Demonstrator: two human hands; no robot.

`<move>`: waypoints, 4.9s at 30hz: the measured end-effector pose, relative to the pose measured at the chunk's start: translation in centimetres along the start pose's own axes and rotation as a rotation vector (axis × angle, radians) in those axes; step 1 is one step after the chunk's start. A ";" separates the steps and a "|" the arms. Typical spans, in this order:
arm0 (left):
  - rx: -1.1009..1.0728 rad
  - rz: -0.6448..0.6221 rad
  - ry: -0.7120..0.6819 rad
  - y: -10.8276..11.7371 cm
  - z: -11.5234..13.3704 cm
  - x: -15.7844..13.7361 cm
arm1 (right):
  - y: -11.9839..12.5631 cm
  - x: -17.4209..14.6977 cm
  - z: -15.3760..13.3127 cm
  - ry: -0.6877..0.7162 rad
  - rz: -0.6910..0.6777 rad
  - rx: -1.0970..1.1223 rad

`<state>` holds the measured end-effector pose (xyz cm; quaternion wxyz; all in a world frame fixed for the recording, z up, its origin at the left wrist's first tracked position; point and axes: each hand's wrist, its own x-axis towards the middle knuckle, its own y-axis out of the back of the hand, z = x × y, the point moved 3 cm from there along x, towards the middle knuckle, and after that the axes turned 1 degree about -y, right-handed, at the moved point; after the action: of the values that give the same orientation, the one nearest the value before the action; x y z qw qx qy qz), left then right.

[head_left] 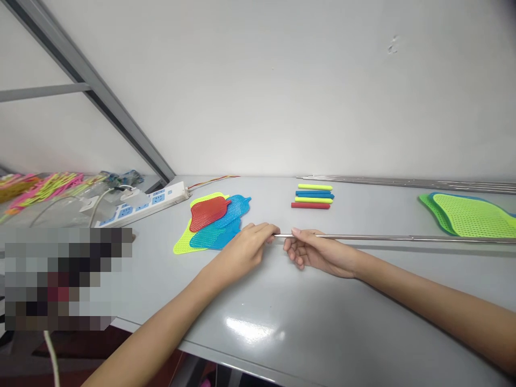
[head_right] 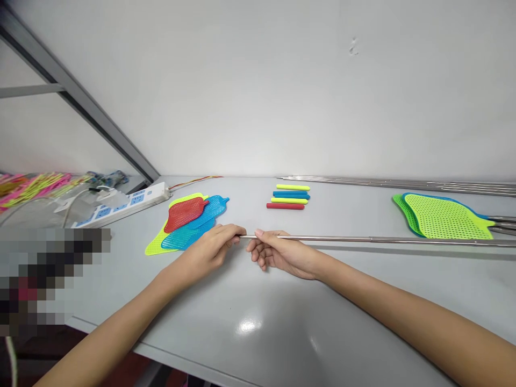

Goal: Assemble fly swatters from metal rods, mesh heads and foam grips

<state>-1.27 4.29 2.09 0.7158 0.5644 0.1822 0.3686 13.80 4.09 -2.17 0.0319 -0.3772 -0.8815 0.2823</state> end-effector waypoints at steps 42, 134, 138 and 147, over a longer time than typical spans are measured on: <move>0.068 0.074 0.152 1.7 -2.9 -0.4 | 2.0 -0.1 -0.8 0.379 0.504 0.165; 0.143 0.132 -0.239 -0.8 3.2 -2.8 | -3.2 -2.3 0.2 -0.037 -0.030 -0.798; 0.120 0.108 -0.246 -1.0 3.3 -2.9 | -3.2 -2.3 0.4 -0.030 -0.051 -0.836; 0.101 0.103 -0.238 -0.8 3.4 -2.4 | -3.0 -2.3 0.5 -0.016 -0.046 -0.877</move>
<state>-0.30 0.16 1.99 0.6831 0.6480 0.0851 0.3258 13.37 0.59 -0.66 -0.1317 -0.3331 -0.9263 -0.1167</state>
